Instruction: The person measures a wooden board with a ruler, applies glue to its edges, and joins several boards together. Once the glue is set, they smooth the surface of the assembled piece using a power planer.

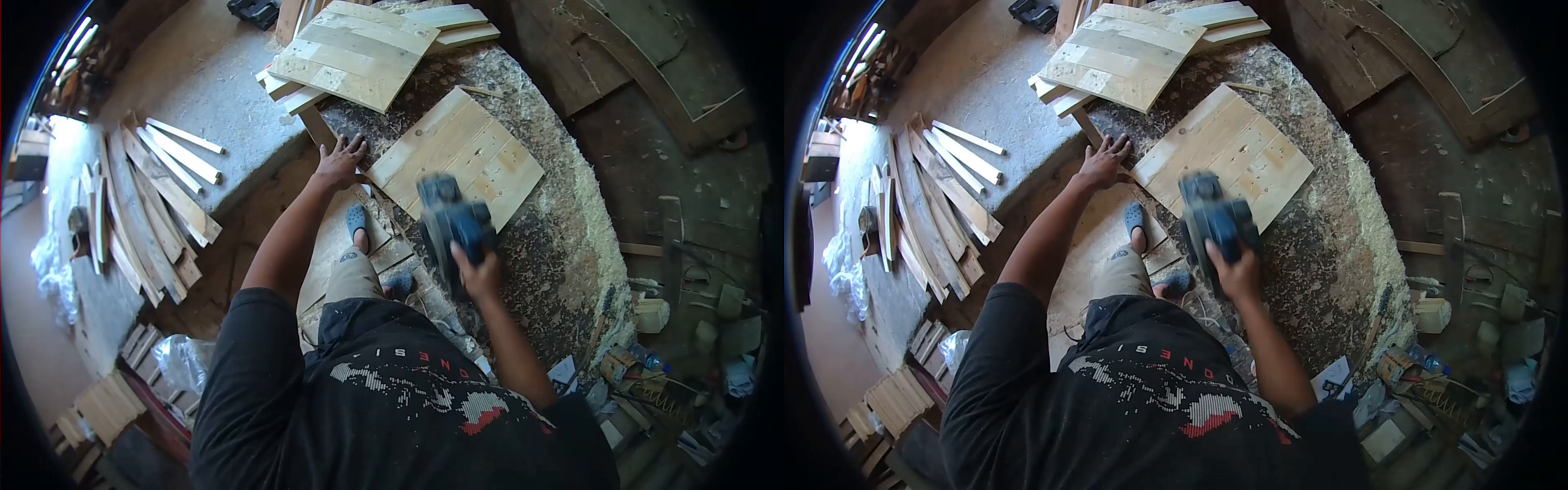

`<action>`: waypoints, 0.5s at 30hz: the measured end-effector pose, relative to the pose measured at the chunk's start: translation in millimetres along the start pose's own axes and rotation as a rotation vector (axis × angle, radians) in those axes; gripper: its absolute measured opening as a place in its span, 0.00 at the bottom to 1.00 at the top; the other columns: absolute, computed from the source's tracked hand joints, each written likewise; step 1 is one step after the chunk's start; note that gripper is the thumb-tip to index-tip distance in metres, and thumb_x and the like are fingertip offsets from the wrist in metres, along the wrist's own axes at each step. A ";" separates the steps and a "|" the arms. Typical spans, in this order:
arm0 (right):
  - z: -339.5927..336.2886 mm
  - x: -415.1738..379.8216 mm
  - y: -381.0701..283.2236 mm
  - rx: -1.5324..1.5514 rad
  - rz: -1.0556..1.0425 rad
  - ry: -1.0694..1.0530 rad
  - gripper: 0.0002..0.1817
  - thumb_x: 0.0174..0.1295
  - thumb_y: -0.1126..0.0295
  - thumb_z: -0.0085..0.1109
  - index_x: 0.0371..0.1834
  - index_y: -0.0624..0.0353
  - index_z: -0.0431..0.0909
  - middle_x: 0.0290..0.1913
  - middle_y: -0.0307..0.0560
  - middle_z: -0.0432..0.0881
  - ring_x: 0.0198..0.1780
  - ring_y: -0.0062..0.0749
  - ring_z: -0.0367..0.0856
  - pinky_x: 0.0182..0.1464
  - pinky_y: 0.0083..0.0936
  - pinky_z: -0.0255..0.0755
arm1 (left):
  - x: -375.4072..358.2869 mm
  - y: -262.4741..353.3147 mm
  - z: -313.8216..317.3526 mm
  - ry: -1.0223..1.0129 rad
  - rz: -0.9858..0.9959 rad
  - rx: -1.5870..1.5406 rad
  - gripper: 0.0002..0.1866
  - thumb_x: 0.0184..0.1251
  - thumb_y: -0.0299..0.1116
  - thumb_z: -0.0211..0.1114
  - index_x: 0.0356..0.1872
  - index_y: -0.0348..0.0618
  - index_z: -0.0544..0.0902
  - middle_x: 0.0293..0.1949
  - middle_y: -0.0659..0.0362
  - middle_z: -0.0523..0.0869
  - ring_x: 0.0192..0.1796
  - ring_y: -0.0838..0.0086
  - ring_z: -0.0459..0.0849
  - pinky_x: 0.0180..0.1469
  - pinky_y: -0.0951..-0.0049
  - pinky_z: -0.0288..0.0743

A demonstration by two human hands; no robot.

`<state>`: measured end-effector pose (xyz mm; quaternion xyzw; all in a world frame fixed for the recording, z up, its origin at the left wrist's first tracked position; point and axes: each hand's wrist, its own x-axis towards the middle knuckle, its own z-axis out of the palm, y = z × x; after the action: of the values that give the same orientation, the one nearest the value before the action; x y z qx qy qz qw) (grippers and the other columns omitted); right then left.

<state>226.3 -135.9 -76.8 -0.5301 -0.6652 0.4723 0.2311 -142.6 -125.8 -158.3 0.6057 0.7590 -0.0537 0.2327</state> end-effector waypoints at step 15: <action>-27.8 -67.2 16.9 -0.049 0.123 -0.143 0.21 0.60 0.55 0.71 0.45 0.62 0.83 0.28 0.40 0.83 0.28 0.25 0.80 0.33 0.25 0.73 | 9.1 -6.3 -3.2 -0.053 -0.027 -0.026 0.46 0.62 0.60 0.64 0.78 0.63 0.54 0.81 0.68 0.46 0.81 0.55 0.45 0.70 0.26 0.51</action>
<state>279.2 -187.5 -66.2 -0.5403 -0.6577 0.5058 0.1404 -151.0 -118.2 -160.6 0.5906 0.7614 -0.0630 0.2597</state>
